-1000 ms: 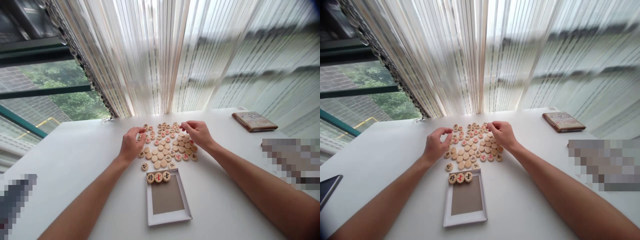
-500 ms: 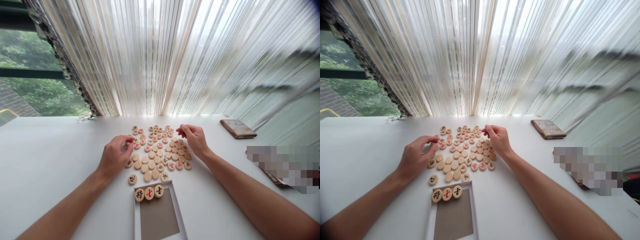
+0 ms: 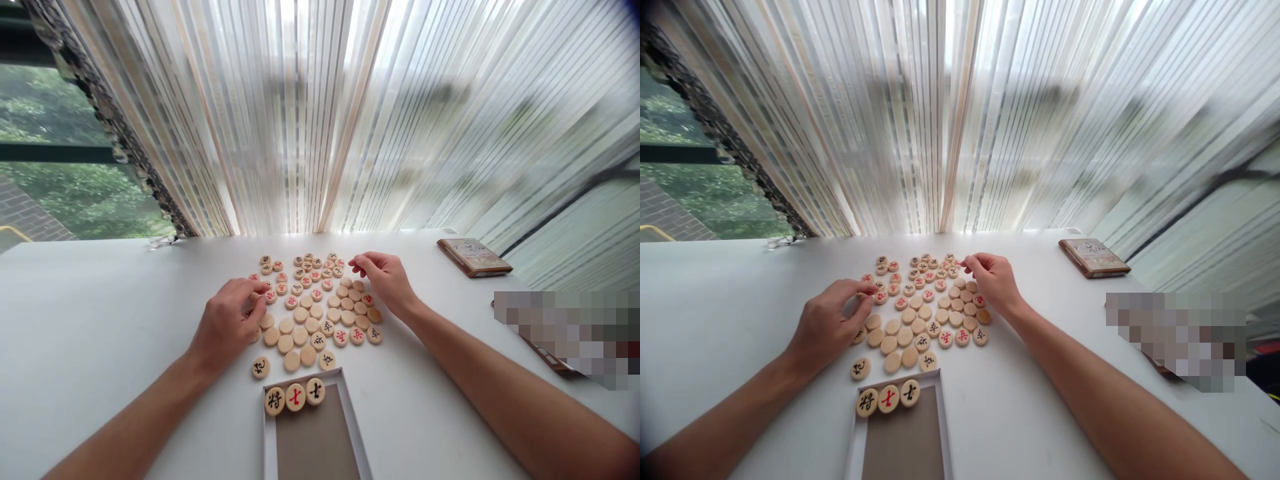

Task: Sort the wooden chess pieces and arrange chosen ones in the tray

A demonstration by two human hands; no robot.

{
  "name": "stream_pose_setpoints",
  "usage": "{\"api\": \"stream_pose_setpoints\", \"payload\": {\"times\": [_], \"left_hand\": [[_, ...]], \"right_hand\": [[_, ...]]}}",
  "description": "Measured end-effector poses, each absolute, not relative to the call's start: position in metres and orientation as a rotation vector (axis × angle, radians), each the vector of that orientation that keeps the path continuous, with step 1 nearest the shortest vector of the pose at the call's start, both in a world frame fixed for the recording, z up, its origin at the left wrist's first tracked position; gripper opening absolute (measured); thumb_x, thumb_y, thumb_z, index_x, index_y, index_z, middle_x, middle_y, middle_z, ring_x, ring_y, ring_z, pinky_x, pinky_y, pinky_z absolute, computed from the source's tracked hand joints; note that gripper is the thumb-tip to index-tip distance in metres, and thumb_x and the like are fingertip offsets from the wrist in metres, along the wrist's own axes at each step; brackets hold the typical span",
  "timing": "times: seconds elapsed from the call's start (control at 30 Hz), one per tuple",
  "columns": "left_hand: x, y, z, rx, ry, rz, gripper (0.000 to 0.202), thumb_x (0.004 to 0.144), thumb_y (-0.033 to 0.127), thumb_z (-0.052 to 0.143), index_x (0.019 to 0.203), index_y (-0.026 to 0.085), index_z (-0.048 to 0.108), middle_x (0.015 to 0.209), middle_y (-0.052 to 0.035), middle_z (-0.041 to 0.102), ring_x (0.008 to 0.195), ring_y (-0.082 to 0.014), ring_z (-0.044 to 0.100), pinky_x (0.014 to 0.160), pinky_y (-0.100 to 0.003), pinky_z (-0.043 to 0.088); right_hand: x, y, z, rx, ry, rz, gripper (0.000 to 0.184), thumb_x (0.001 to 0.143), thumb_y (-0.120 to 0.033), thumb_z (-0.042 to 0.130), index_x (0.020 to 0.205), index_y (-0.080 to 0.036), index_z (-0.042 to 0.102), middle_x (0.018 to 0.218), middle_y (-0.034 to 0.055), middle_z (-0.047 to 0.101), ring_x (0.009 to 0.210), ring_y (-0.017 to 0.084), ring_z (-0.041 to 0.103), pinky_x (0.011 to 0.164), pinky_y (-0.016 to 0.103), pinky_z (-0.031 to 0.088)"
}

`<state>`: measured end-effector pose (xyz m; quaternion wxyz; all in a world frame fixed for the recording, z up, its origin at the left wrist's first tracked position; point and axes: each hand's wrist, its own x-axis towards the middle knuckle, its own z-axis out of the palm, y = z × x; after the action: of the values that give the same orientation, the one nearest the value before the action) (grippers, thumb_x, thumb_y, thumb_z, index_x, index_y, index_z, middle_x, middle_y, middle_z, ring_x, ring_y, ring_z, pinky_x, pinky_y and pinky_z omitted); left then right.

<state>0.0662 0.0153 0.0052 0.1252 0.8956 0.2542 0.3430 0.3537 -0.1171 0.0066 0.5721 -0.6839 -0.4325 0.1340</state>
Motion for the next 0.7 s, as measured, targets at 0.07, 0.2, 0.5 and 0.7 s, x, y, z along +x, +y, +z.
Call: {"api": "stream_pose_setpoints", "payload": {"times": [0.07,0.2,0.5,0.7], "left_hand": [[0.066,0.015,0.005,2.61,0.737,1.0,0.02,0.096,0.027,0.055,0.101,0.02,0.074,0.101,-0.0088,0.079,0.101,-0.0267,0.073,0.092,-0.039,0.057],[0.067,0.014,0.005,2.613,0.723,0.99,0.02,0.096,0.026,0.055,0.099,0.019,0.074,0.1,-0.0093,0.078,0.1,-0.0267,0.072,0.092,-0.039,0.057],[0.068,0.014,0.003,2.61,0.687,0.992,0.02,0.096,0.023,0.054,0.098,0.02,0.074,0.098,-0.0086,0.077,0.098,-0.0261,0.072,0.089,-0.038,0.057],[0.072,0.012,0.004,2.604,0.642,0.997,0.022,0.096,0.023,0.053,0.094,0.019,0.075,0.094,-0.0086,0.077,0.097,-0.0262,0.072,0.088,-0.038,0.058]], "right_hand": [[0.354,-0.117,0.006,-1.633,-1.035,0.301,0.034,0.091,-0.044,0.064,0.081,-0.016,0.081,0.075,0.0078,0.076,0.071,0.02,0.065,0.065,0.031,0.051],[0.35,-0.119,0.006,-1.691,-1.102,0.265,0.034,0.093,-0.044,0.064,0.081,-0.016,0.08,0.076,0.0073,0.076,0.067,0.019,0.064,0.061,0.03,0.049],[0.328,-0.123,0.011,-1.711,-1.475,0.153,0.028,0.098,-0.036,0.059,0.099,-0.021,0.082,0.102,0.0102,0.08,0.093,0.026,0.071,0.081,0.038,0.057],[0.313,-0.12,0.008,-1.713,-1.77,0.13,0.038,0.104,-0.034,0.053,0.133,-0.021,0.075,0.142,0.011,0.07,0.14,0.037,0.051,0.118,0.058,0.039]]}}
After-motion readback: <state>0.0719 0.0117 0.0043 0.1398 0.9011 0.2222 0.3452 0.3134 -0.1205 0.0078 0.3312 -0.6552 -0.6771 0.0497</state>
